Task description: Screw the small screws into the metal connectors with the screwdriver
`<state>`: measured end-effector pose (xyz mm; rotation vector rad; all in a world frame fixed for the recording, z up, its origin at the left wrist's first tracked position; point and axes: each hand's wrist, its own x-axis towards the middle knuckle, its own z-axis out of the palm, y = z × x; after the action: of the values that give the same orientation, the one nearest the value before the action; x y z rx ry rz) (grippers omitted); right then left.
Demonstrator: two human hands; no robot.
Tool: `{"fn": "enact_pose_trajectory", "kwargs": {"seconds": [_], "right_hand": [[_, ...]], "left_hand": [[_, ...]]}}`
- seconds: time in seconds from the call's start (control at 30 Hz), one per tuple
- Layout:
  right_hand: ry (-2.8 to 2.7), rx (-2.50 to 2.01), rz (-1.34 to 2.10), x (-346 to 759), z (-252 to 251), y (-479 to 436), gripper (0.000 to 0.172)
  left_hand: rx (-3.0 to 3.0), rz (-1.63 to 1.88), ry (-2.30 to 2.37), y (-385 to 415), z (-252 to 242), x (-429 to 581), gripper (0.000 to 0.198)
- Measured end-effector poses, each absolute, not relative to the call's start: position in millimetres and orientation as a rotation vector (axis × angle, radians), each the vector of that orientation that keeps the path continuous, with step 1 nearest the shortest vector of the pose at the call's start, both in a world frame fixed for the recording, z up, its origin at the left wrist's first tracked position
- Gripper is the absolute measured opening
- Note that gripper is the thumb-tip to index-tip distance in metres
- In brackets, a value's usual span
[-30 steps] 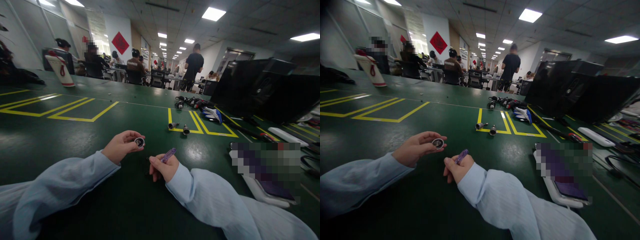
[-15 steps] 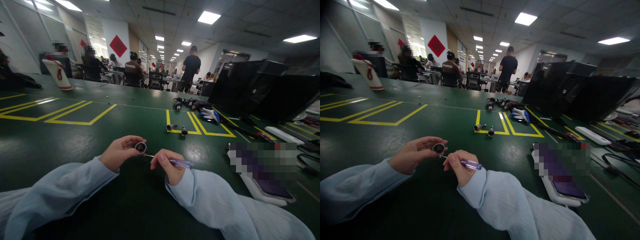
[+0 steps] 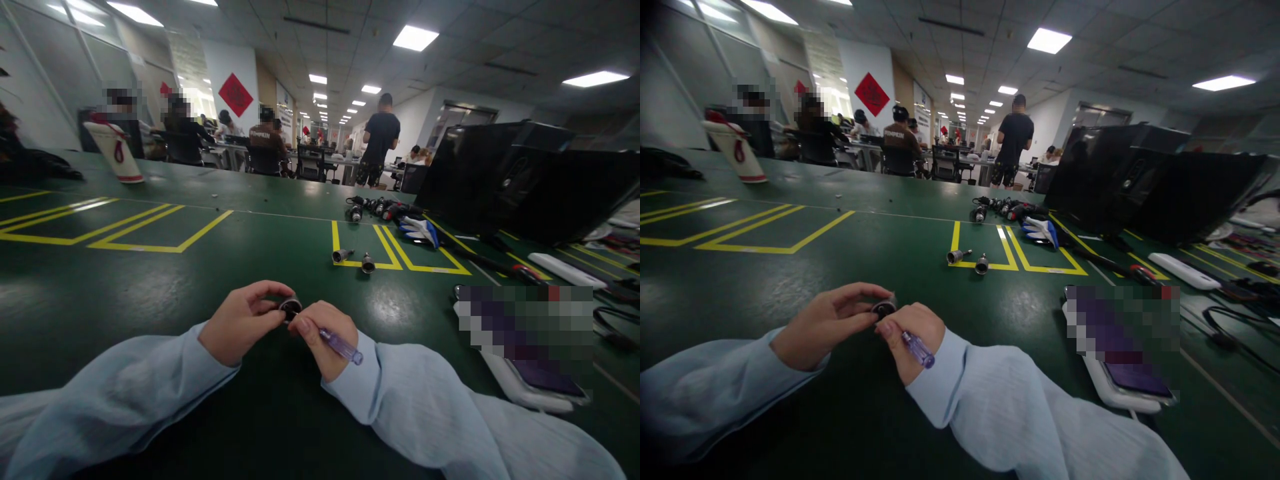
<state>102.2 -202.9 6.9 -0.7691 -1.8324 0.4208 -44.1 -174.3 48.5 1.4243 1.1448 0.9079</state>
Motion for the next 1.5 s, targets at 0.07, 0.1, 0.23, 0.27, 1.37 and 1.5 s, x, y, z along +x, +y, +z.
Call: {"fn": "enact_pose_trajectory", "kwargs": {"seconds": [0.07,0.1,0.23,0.27,1.37,1.5], "right_hand": [[-1.837,-0.769,0.413,101,8,-203,0.027],[-1.839,-0.768,0.41,101,8,-203,0.027],[-1.855,-0.76,0.393,98,8,-203,0.027],[-1.86,-0.754,0.387,98,7,-203,0.027],[-1.227,-1.037,1.251,93,-10,-175,0.041],[-1.267,-1.058,1.247,94,-10,-176,0.04]], "left_hand": [[1.454,0.893,1.163,-174,49,-44,0.03],[1.472,0.878,1.176,-174,49,-44,0.03],[1.523,0.885,1.214,-175,50,-43,0.028],[1.521,0.903,1.216,-176,50,-43,0.026],[1.507,1.049,1.322,-149,46,-55,0.034],[1.493,1.039,1.304,-147,44,-54,0.035]]}}
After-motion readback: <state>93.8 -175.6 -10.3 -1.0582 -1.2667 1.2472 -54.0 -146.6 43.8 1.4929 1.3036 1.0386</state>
